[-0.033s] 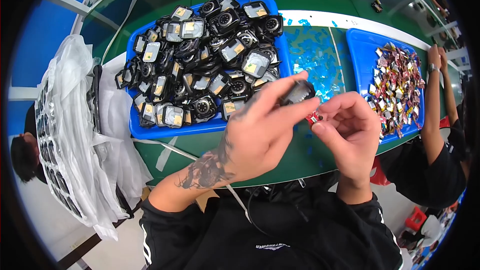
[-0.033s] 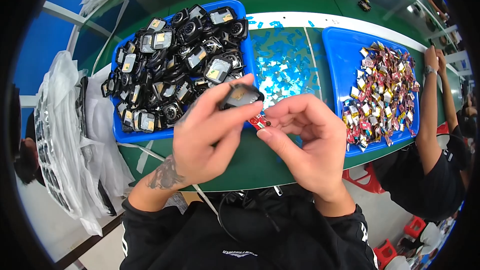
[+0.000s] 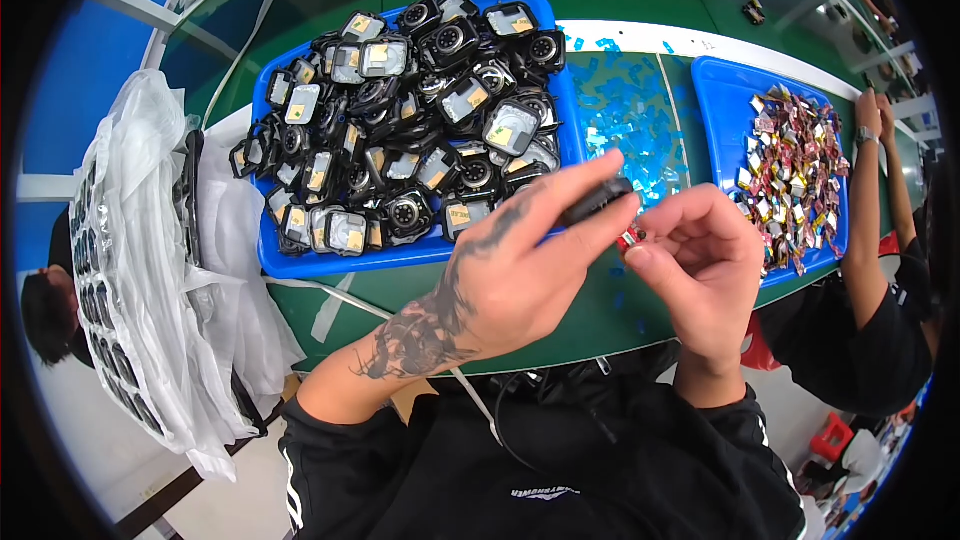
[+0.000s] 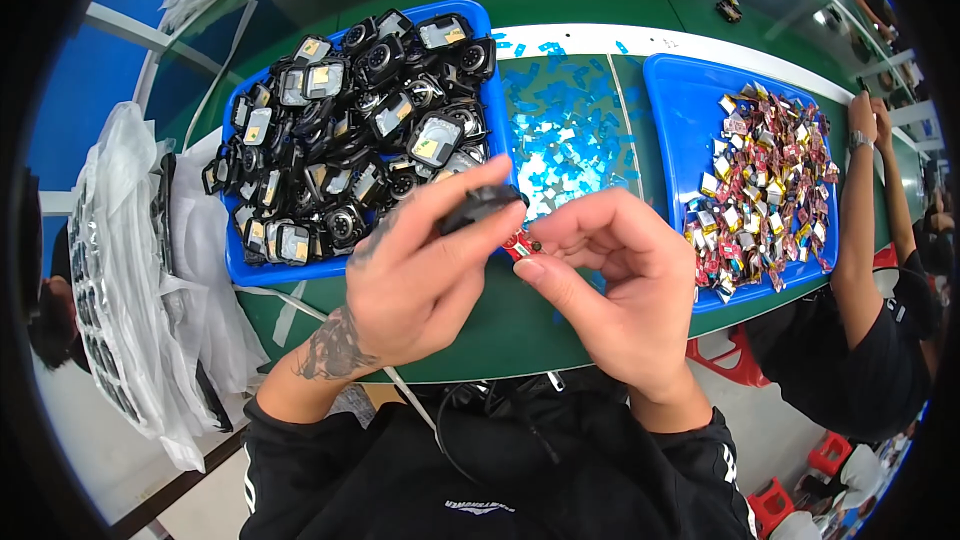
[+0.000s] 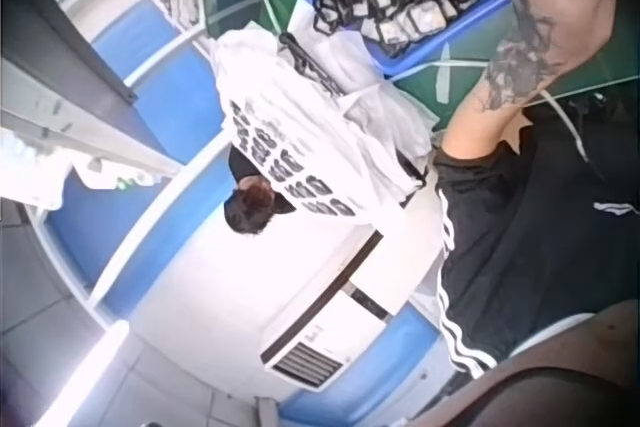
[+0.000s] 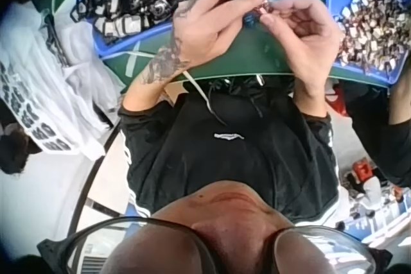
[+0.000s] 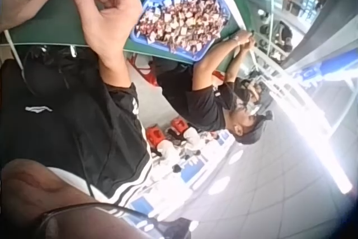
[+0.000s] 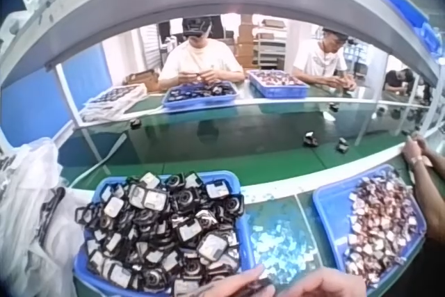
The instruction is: The recorder is assembling small electronics, possibly smartwatches, by connecting ribbon cables and attaching internal components.
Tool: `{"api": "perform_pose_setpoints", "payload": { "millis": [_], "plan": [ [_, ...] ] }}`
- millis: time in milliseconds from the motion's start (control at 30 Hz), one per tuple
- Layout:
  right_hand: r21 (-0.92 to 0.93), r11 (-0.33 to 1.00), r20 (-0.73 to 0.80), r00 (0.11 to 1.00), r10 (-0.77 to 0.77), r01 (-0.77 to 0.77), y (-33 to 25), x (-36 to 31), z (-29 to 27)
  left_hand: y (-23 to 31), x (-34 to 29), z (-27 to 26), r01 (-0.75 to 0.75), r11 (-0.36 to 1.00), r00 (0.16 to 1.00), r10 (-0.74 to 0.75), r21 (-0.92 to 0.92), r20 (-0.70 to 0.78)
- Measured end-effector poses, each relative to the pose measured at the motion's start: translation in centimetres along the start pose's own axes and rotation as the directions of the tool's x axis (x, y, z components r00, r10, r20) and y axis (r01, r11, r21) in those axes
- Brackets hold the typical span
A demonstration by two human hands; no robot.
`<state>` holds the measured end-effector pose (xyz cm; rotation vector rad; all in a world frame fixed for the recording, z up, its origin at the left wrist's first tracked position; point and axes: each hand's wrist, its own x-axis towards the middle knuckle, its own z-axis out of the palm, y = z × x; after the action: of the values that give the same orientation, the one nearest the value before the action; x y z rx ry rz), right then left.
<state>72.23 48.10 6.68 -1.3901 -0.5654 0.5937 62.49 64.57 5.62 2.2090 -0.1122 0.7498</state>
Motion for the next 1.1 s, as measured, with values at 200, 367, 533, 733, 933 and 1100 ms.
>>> {"api": "perform_pose_setpoints", "payload": {
  "millis": [200,367,533,733,933,1100],
  "plan": [
    [0.030,0.997,0.072,0.995,0.067,-0.069,-0.3,0.0,-0.8,-0.9,-0.3,0.0,-0.132,0.986,0.991,0.133,0.104,0.003],
    [0.101,0.985,0.195,0.974,0.117,-0.139,0.1,1.1,-1.4,-0.9,-0.2,-0.4,-0.112,0.990,0.991,0.105,0.088,0.078],
    [0.099,0.985,0.259,0.959,0.112,-0.142,0.4,1.3,-1.6,-0.5,-0.4,-0.3,-0.095,0.990,0.992,0.085,0.103,0.096],
    [0.115,0.993,0.222,0.975,-0.016,-0.010,0.2,0.2,-1.0,0.7,-0.1,-1.3,0.563,0.740,0.821,-0.447,-0.369,0.356],
    [-0.073,0.995,0.069,0.995,-0.069,0.074,0.7,0.0,-0.2,0.5,-0.3,-0.5,0.651,0.574,0.759,-0.511,-0.497,0.403],
    [-0.117,0.989,0.004,0.995,-0.096,0.096,1.7,-0.1,0.2,0.2,-0.5,-0.1,0.548,0.584,0.834,-0.439,-0.598,0.336]
  ]
}}
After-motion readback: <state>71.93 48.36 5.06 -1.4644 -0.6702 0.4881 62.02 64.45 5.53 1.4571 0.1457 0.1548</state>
